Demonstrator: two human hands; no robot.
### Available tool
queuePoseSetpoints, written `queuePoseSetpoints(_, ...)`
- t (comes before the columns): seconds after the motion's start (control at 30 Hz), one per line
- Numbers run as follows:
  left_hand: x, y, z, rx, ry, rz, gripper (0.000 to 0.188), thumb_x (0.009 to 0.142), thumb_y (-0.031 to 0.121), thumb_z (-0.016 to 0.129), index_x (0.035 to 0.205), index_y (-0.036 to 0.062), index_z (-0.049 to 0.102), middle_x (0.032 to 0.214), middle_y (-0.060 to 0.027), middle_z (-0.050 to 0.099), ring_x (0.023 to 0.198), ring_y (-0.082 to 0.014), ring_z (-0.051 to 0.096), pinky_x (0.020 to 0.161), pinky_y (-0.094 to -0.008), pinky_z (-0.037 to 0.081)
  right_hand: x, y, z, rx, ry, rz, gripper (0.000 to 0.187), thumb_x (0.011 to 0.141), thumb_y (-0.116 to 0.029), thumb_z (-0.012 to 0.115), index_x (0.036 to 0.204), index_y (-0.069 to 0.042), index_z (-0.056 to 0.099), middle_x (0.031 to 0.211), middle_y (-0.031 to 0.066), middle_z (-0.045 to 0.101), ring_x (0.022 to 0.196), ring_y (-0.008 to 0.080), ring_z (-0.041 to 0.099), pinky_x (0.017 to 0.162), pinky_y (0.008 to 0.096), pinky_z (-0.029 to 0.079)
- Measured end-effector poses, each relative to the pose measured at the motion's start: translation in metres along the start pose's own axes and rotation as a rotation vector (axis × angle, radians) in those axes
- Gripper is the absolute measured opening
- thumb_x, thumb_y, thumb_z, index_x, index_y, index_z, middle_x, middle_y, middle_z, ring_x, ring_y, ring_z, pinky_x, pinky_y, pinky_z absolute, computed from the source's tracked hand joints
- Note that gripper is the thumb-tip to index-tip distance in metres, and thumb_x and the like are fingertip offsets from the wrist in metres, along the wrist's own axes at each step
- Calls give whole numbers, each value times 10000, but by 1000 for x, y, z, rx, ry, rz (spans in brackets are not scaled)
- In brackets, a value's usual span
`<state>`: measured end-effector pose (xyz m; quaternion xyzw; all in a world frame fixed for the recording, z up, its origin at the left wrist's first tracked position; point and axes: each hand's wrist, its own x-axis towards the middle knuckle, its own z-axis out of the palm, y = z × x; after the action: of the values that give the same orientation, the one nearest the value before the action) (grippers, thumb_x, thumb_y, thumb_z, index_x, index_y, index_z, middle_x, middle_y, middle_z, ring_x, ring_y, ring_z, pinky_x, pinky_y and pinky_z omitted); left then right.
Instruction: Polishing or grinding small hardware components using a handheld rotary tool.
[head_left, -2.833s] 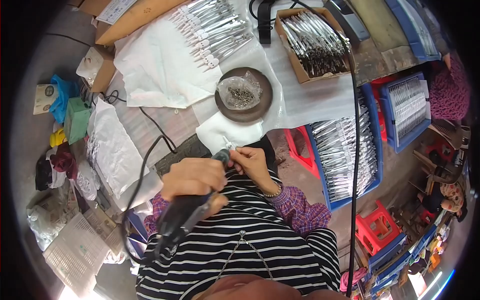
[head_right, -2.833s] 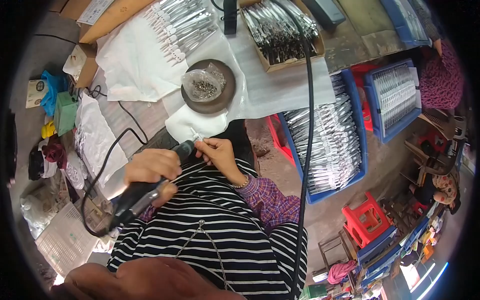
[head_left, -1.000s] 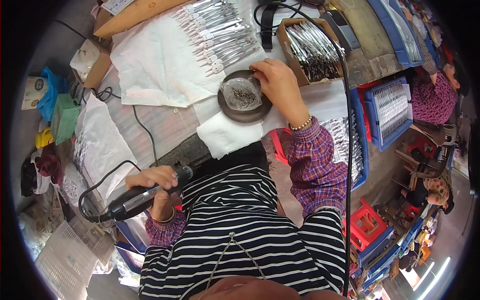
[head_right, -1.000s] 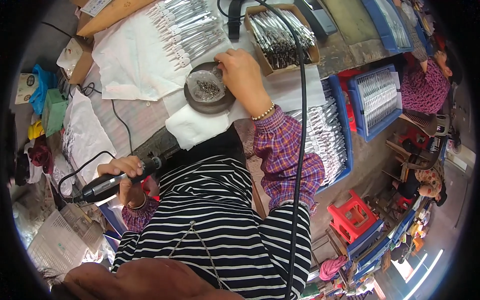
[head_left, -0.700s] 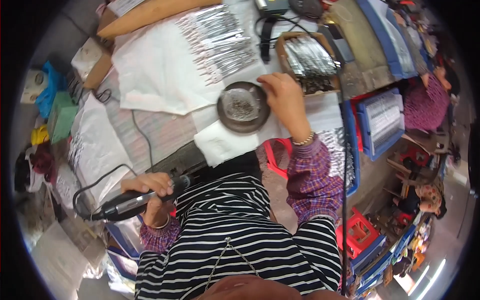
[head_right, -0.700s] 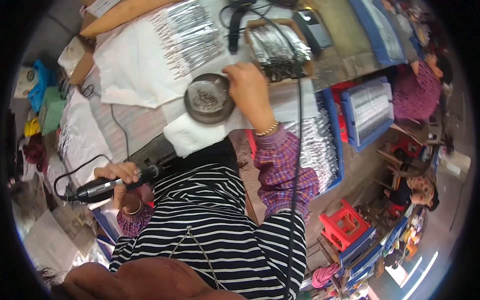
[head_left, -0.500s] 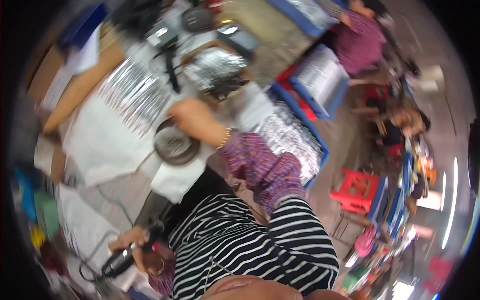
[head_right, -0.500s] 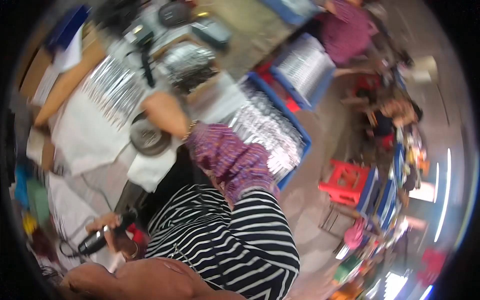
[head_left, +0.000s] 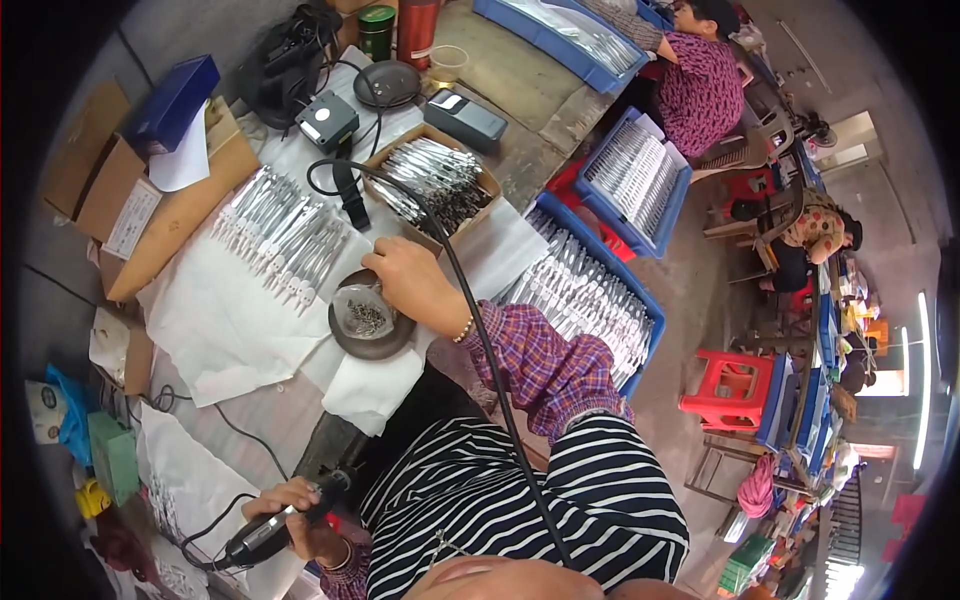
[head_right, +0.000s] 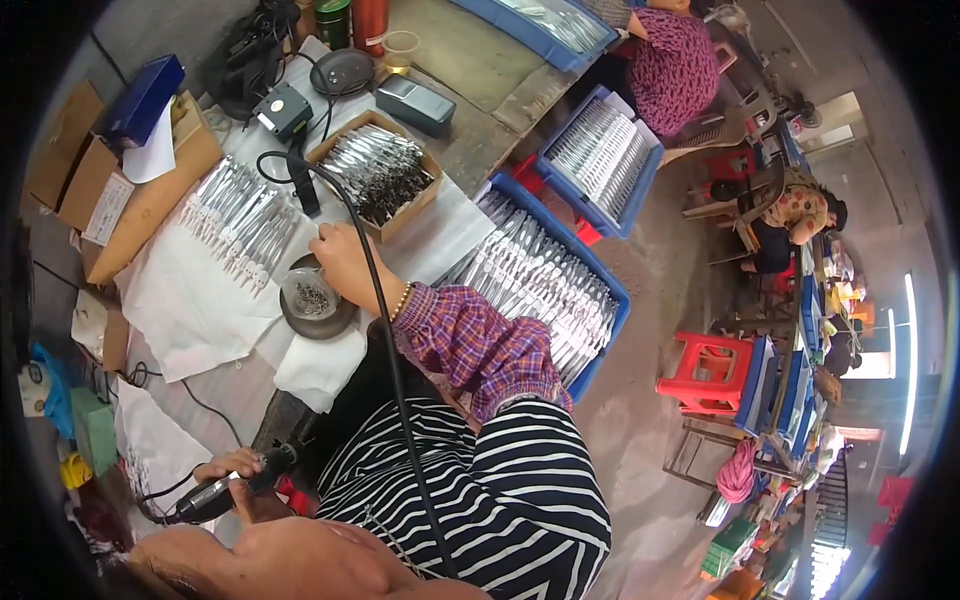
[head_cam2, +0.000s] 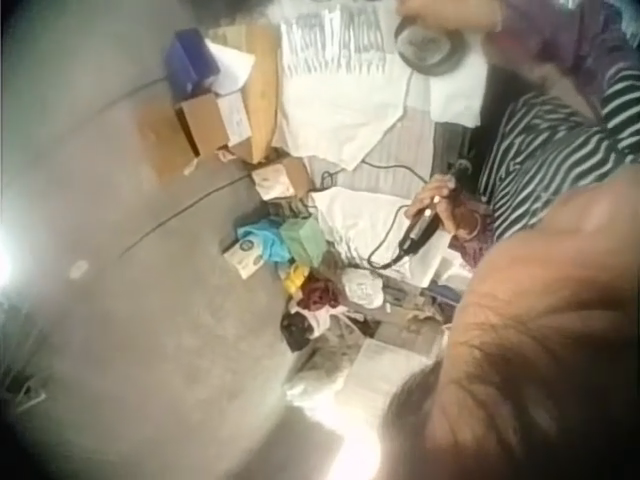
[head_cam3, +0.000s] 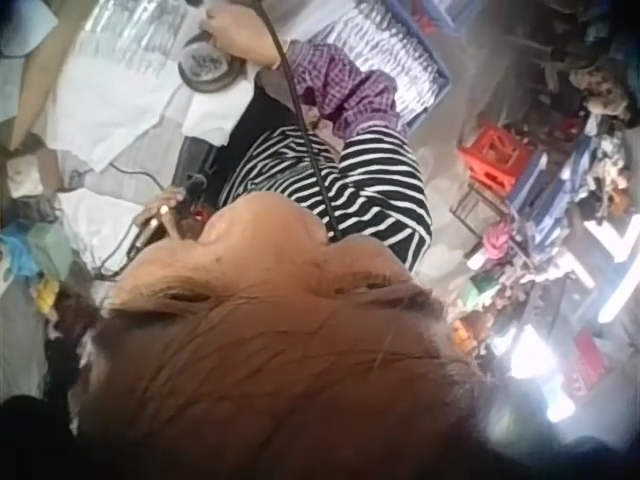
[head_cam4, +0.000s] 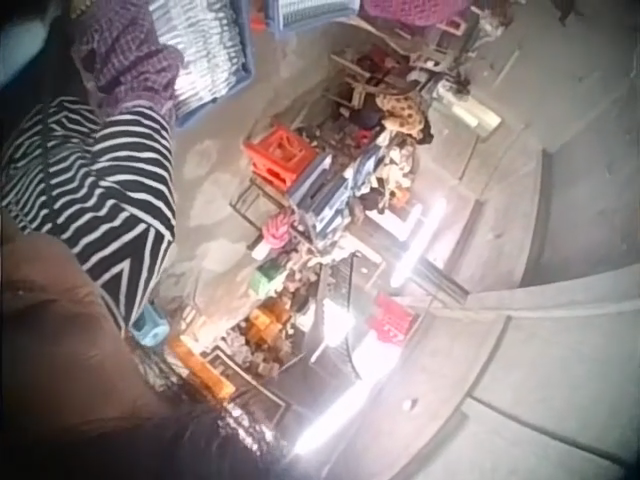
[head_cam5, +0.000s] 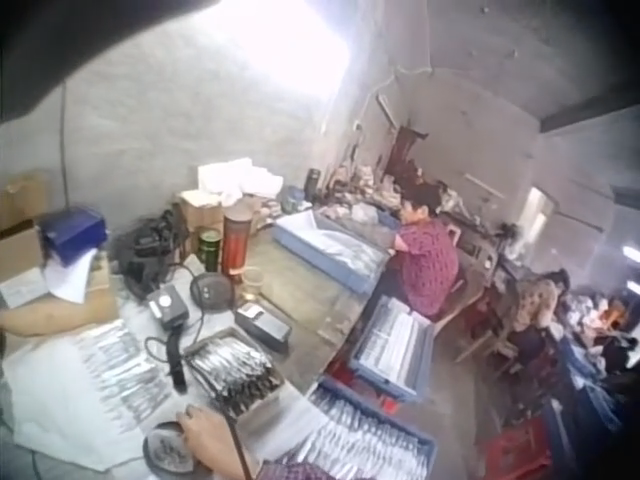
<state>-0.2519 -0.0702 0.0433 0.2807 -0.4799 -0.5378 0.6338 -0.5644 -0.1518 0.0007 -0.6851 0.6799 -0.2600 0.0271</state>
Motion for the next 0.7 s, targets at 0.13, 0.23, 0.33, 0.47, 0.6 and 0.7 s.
queuePoseSetpoints(0.13, 1, 2, 4, -7, -12, 9, 303, 783, 124, 612, 925, 38, 359, 686, -107, 504, 551, -202, 504, 556, -325, 418, 5, -17, -8, 134, 34, -76, 285, 659, 12, 569, 933, -42, 622, 901, 91, 586, 856, 290, 572, 735, 381, 461)
queuePoseSetpoints(0.23, 1, 3, 2, -14, -23, 26, 309, 781, 127, 620, 928, 35, 364, 676, -101, 503, 545, -203, 503, 557, -334, 421, 19, -39, -10, 285, -16, -214, 347, 659, 40, 554, 990, -44, 612, 993, 97, 606, 913, 289, 571, 789, 389, 447)
queuePoseSetpoints(0.33, -2, 6, -6, -41, -6, 52, 321, 769, 117, 642, 934, 49, 375, 665, -97, 506, 561, -207, 506, 575, -344, 428, 36, -70, 0, 370, 1, -337, 295, 675, 49, 539, 947, -45, 605, 957, 93, 606, 890, 291, 569, 770, 384, 449)
queuePoseSetpoints(0.47, -22, 6, -17, -105, 83, -74, 352, 730, 35, 661, 984, 66, 418, 720, -93, 521, 646, -206, 521, 627, -362, 457, 51, -119, 4, 505, -98, -455, 183, 708, 50, 537, 852, -51, 588, 869, 99, 604, 832, 301, 570, 724, 385, 451)
queuePoseSetpoints(0.6, -22, 27, -27, -33, 1, -84, 274, 706, -33, 703, 905, 23, 523, 749, -118, 617, 693, -184, 612, 637, -299, 498, 51, -177, 19, 579, -213, -604, 205, 701, 72, 588, 876, -30, 616, 892, 91, 634, 787, 274, 601, 700, 355, 483)
queuePoseSetpoints(0.7, -33, 32, -34, 34, 40, -109, 234, 688, -33, 738, 831, 4, 556, 727, -71, 619, 653, -126, 607, 599, -244, 482, 47, -208, 26, 592, -365, -707, 134, 719, 69, 588, 801, -28, 628, 911, 94, 641, 805, 268, 608, 701, 335, 491)
